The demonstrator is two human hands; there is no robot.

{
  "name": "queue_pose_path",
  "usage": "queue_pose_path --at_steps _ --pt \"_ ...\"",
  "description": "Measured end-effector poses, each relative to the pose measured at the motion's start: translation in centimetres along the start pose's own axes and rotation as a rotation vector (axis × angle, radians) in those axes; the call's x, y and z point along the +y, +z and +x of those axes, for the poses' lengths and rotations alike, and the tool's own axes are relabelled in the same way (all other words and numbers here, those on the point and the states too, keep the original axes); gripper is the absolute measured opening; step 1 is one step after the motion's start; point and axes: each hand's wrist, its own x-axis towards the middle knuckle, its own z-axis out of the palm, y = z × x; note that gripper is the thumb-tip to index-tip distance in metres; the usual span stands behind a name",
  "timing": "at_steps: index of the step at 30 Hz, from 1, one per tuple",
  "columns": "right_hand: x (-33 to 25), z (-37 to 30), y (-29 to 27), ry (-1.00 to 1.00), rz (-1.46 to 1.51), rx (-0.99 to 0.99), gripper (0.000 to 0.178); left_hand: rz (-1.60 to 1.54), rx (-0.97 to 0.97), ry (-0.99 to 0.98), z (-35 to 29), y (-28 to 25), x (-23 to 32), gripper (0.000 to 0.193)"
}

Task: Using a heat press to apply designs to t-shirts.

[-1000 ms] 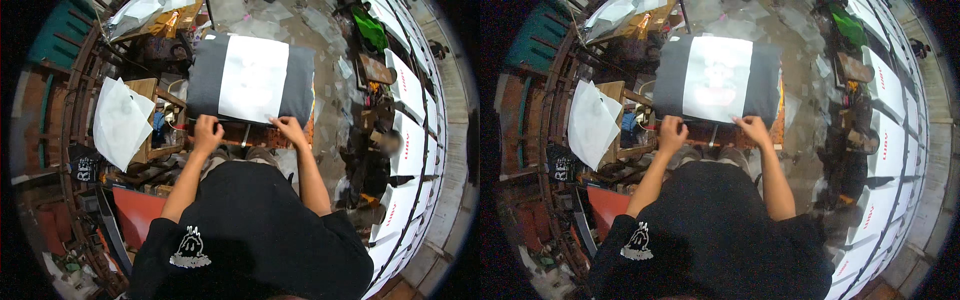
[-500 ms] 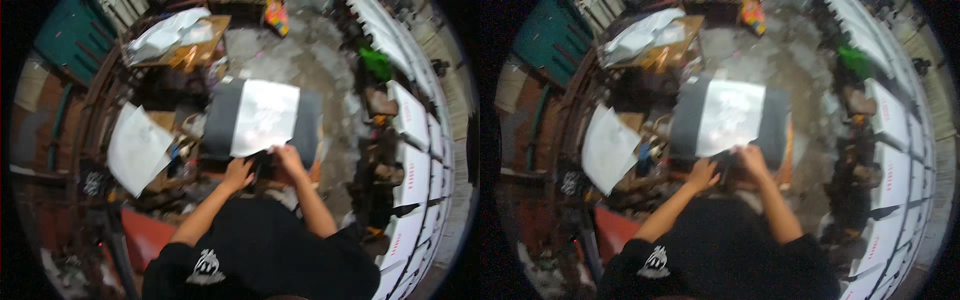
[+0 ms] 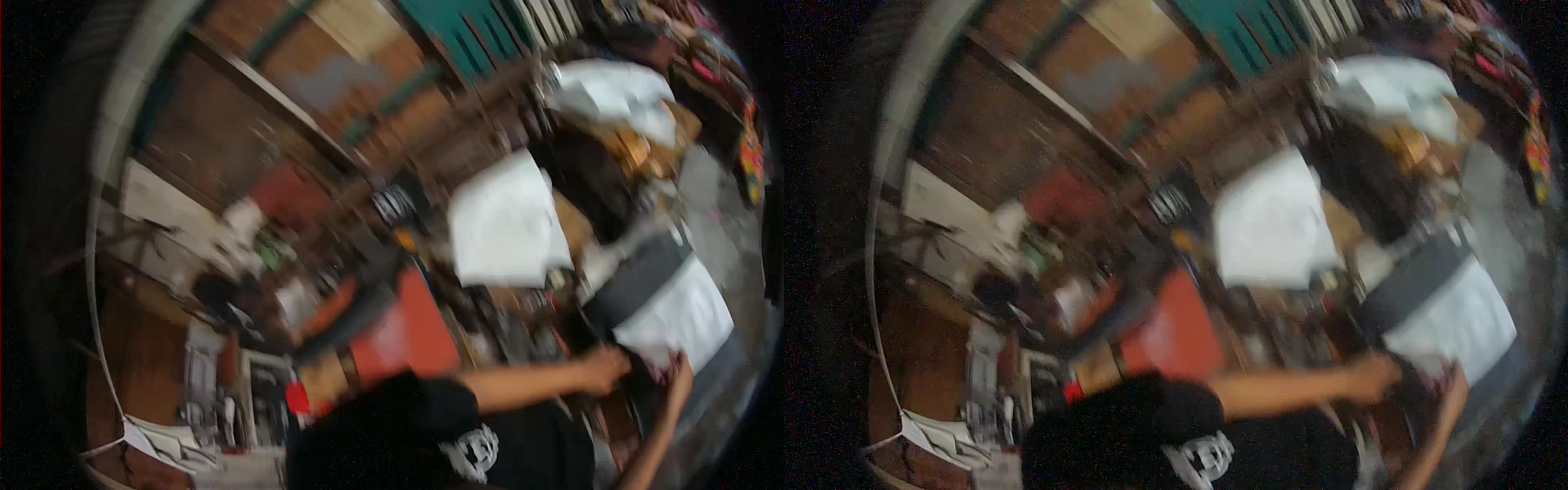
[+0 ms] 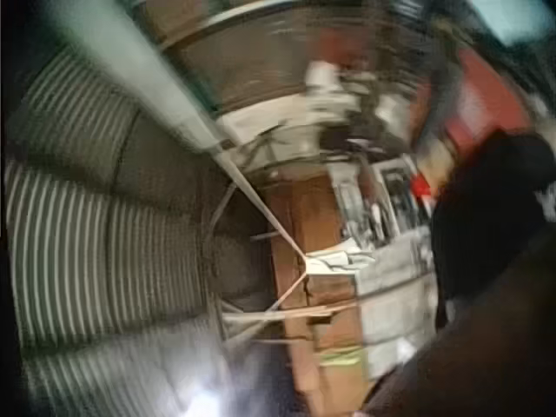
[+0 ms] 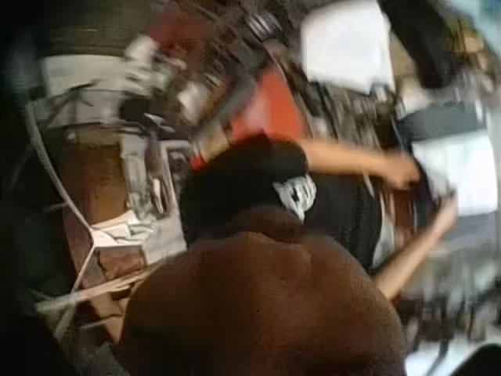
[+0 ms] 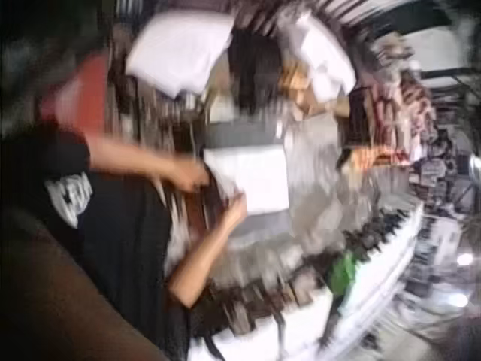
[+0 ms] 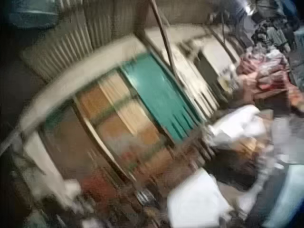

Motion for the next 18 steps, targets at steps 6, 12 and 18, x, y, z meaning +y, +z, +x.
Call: queue_pose_path --at_steps 6,12,18 --pt "-5.9 8.3 -9.2 -1.053 -0.854 -0.131 0.033 0.111 0.216 -0.175 6.1 3.1 1.1 0.031" --pt "1.2 2.8 -4.8 -0.781 -0.402 -0.222 0.035 0.160 0.203 -0.072 1.5 3.2 0.2 0.030" --pt "-1.9 3.6 -3.4 -0.744 -0.672 -0.239 0.034 0.194 -0.044 -0.413 -1.3 0.8 0.3 0.065"
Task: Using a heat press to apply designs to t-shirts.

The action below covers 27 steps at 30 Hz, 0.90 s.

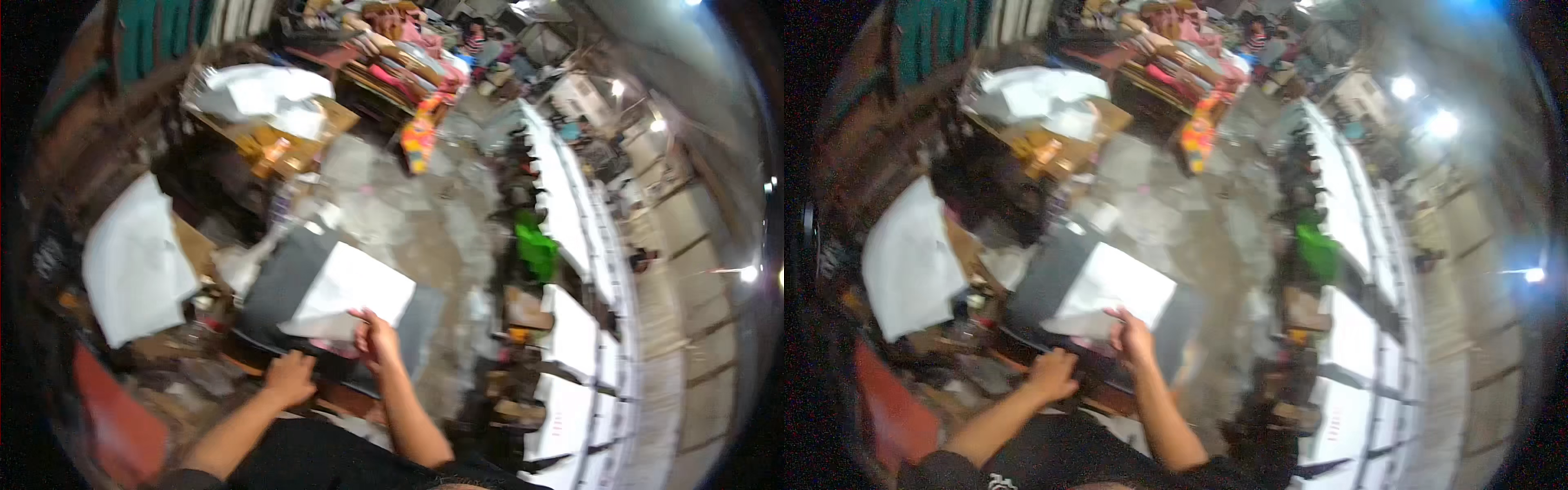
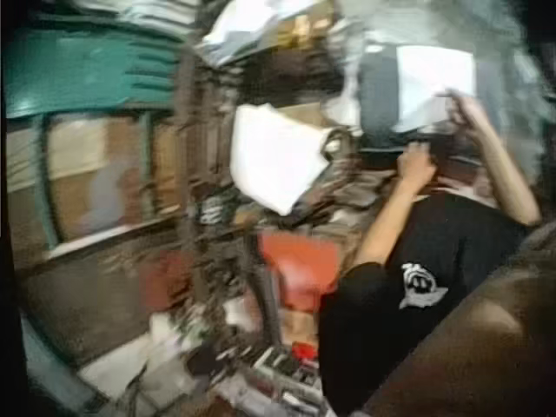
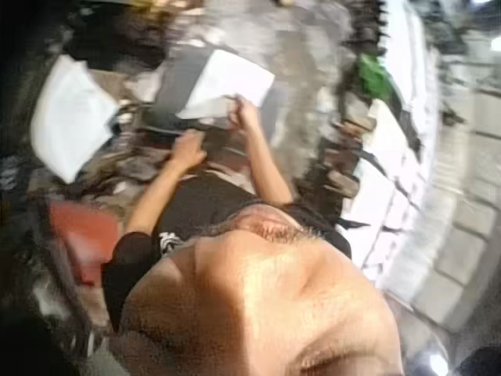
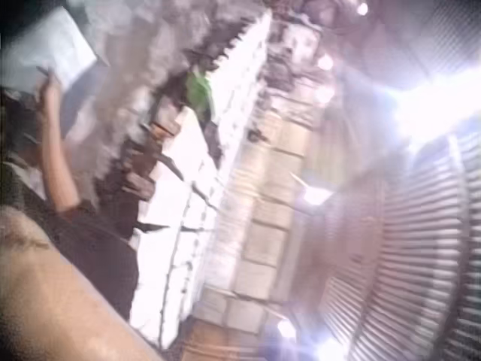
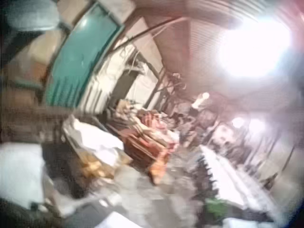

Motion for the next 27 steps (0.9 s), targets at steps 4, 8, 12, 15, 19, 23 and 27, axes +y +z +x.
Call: queue_pose_path --at_steps 4,8,12,15,19,23,27 --pt "-0.6 4.1 2.3 0.130 0.863 0.085 0.025 -0.009 0.334 0.281 4.3 5.0 -3.7 0.058" --pt "-5.4 8.6 -2.7 0.014 0.982 -0.224 0.029 0.031 0.309 0.257 4.1 5.3 -2.0 0.054" --pt "-9.9 13.9 -5.9 0.082 1.074 -0.262 0.029 0.040 0.286 0.252 4.7 5.6 -1.2 0.050" --pt "-12.5 17.5 -7.1 0.060 1.137 -0.290 0.027 -0.016 0.220 0.200 4.2 5.1 -1.1 0.050" --pt "-17.8 20.8 -6.6 -0.041 1.109 -0.369 0.025 -0.010 0.300 0.230 3.5 5.7 -2.2 0.046" --pt "-24.2 24.8 -11.0 -0.166 1.075 -0.356 0.029 -0.024 0.209 0.247 3.6 4.7 -2.1 0.047" --pt "-27.3 19.4 -7.7 -0.425 0.912 -0.470 0.018 -0.121 0.224 0.291 3.1 5.0 -3.5 0.048"
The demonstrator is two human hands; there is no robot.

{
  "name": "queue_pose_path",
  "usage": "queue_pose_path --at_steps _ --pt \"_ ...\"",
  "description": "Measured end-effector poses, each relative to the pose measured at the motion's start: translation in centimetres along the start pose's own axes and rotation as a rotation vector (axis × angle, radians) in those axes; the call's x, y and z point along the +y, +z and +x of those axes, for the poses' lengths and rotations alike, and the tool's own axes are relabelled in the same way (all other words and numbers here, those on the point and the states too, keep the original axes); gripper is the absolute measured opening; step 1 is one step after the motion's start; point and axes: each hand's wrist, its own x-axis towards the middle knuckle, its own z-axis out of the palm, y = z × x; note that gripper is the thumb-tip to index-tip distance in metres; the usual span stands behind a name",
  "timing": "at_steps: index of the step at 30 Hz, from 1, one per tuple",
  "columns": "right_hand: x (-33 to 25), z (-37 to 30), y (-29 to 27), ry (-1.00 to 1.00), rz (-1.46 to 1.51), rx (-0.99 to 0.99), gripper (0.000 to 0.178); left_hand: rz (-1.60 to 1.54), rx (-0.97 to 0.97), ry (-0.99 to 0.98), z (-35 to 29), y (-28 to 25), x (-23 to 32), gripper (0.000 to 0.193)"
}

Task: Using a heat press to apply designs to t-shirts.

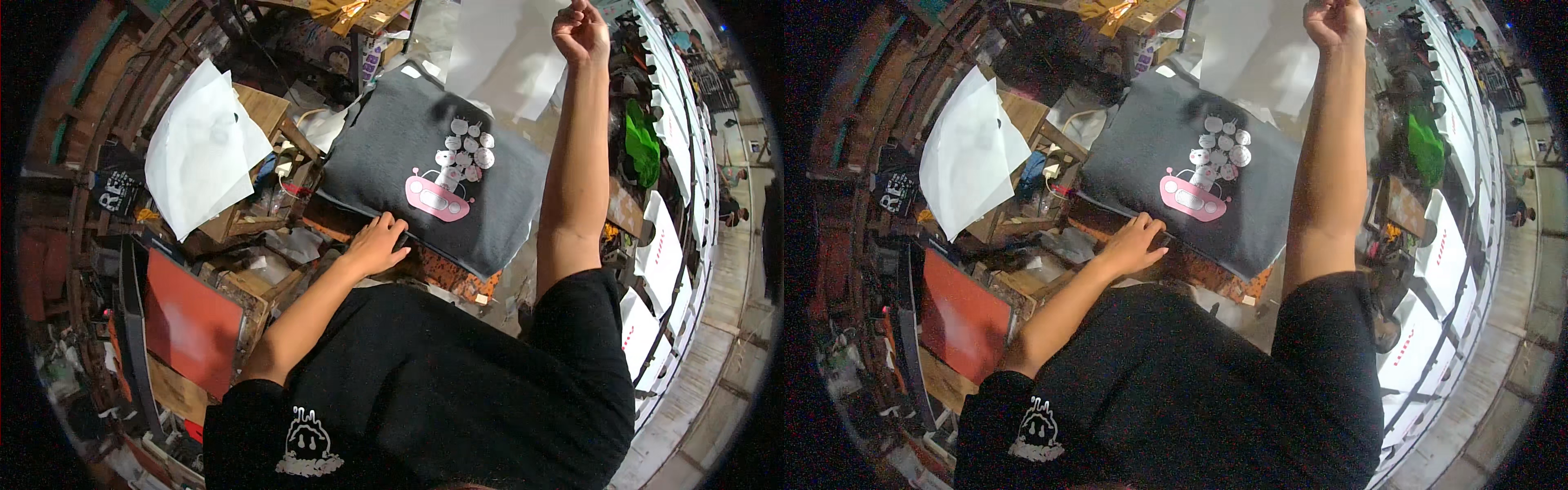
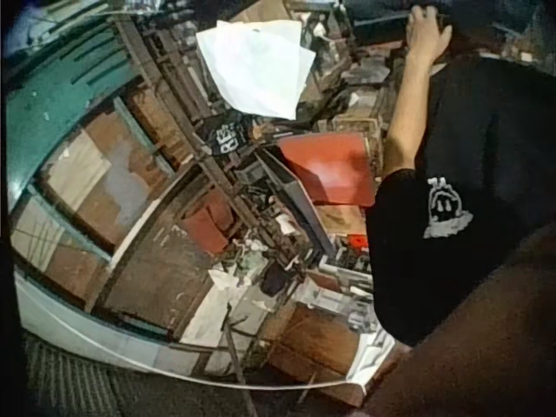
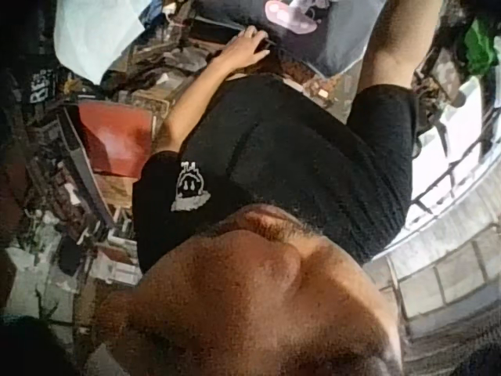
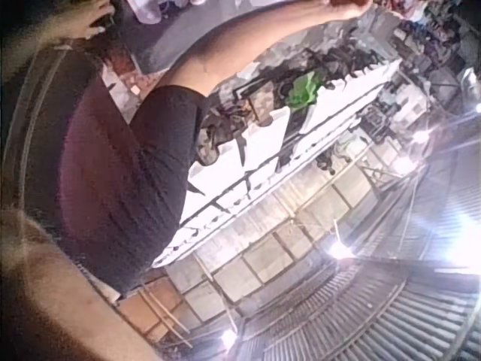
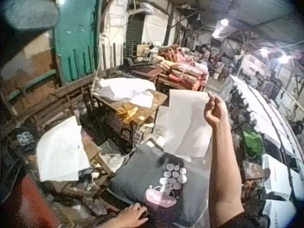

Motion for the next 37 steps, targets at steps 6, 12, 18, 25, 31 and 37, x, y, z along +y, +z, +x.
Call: queue_pose_path --at_steps 6,12,18,25,31,37 --pt "10.4 -16.7 9.3 -0.074 -0.571 0.091 0.036 -1.372 0.006 0.001 -0.2 -7.0 1.9 0.080" --pt "20.5 -26.4 9.5 0.307 -0.786 -0.143 0.037 -1.629 0.511 0.270 0.2 -15.8 6.8 0.082" --pt "25.9 -26.7 8.8 0.351 -0.956 -0.416 0.030 -1.554 1.158 -0.324 -1.8 -20.6 -1.8 0.028" --pt "20.6 -32.3 -0.9 0.303 -0.892 -0.006 0.025 -1.042 1.349 -0.506 -11.9 -25.4 -14.9 0.047" --pt "15.2 -41.2 -10.5 -0.119 -1.072 0.743 0.032 -0.918 1.373 -0.706 -15.2 -24.7 -21.6 0.042" --pt "15.1 -48.4 -16.6 -0.081 -0.862 1.126 0.039 -0.716 1.284 -0.680 -10.4 -22.5 -15.8 0.071"
